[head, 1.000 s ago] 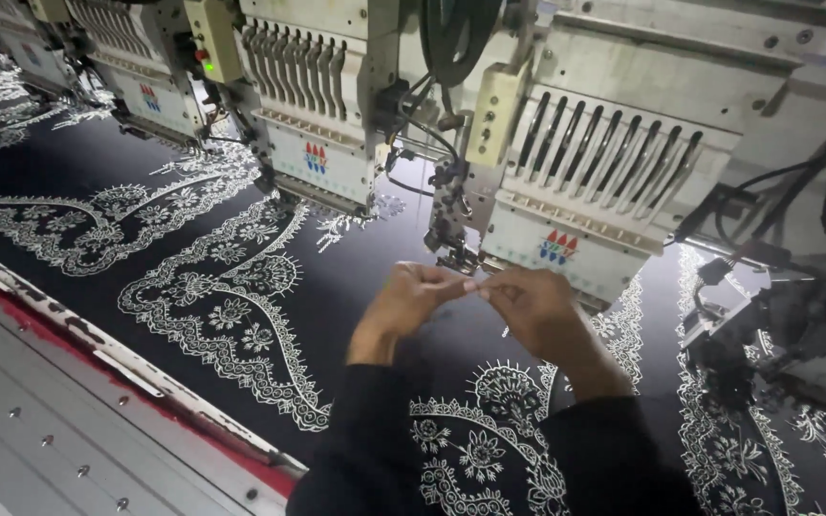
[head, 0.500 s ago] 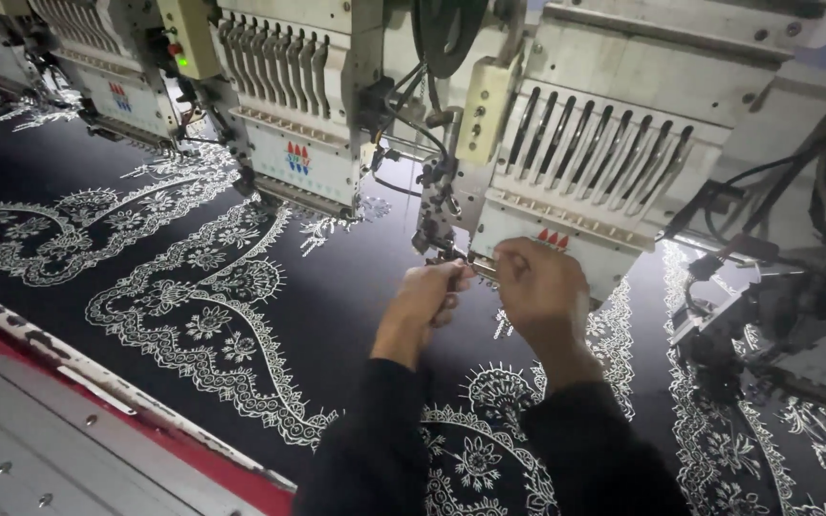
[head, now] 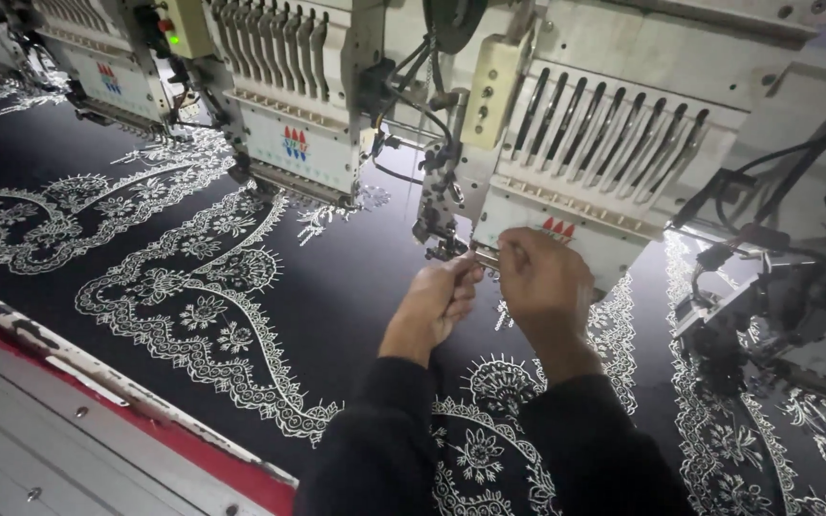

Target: Threading thread through the various guides and needles of a multi-head industrial embroidery machine.

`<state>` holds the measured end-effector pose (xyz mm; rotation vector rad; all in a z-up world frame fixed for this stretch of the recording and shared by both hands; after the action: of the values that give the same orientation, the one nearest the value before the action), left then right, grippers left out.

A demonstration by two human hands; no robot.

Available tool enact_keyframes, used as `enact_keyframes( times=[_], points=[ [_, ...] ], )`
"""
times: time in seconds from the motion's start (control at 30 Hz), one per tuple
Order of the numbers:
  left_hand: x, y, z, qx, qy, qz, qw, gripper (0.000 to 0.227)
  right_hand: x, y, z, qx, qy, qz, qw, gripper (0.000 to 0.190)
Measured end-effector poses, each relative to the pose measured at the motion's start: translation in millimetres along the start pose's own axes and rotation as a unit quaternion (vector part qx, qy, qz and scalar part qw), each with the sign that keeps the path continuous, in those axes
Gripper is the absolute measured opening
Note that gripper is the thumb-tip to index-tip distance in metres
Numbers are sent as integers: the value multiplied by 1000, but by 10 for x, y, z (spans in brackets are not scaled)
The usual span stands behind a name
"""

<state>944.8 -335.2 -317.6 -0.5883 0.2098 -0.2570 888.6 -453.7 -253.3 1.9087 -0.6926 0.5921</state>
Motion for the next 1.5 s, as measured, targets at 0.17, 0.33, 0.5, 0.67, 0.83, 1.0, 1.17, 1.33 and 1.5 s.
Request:
enact_keyframes(
  times=[0.17,0.33,0.5,0.67,0.83,1.0,1.17,1.33,1.5],
  points=[
    [33,29,-78,-25,1,3,1000,33,-54,-31,-33,12,37,52,998,10],
    [31,27,-92,-36,6,5,999,32,-73,32,-92,38,51,68,996,7],
    [-50,-32,-28,-69,12,-5,998,32,-80,13,-86,55,46,45,996,8],
    [-98,-54,-13,-90,32,-14,995,30,-76,-38,-86,-3,15,31,999,7],
    [-61,22,-65,-117,36,-37,992,30,-46,-160,-86,-98,-25,-29,994,12],
    [-42,-6,-36,-111,42,-7,993,23,24,-211,-56,-156,-78,-118,978,16],
    [211,135,-206,11,-19,74,997,24,67,-145,-56,-120,-97,-112,982,16],
    [365,435,-88,450,-144,156,868,29,-155,-224,-80,-81,298,242,920,11],
    [126,421,68,534,-108,131,828,21,-332,-616,159,-144,20,-249,958,30]
  ],
)
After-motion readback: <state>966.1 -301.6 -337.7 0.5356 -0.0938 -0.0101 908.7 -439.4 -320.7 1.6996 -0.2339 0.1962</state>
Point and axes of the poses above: each hand's wrist, its own x-axis towards the middle knuckle, its own y-axis out of the back of the hand, z = x × y, the point moved 3 cm from there along x, towards the middle knuckle, and after that the axes turned 6 degrees about -y, right-handed, at the moved point
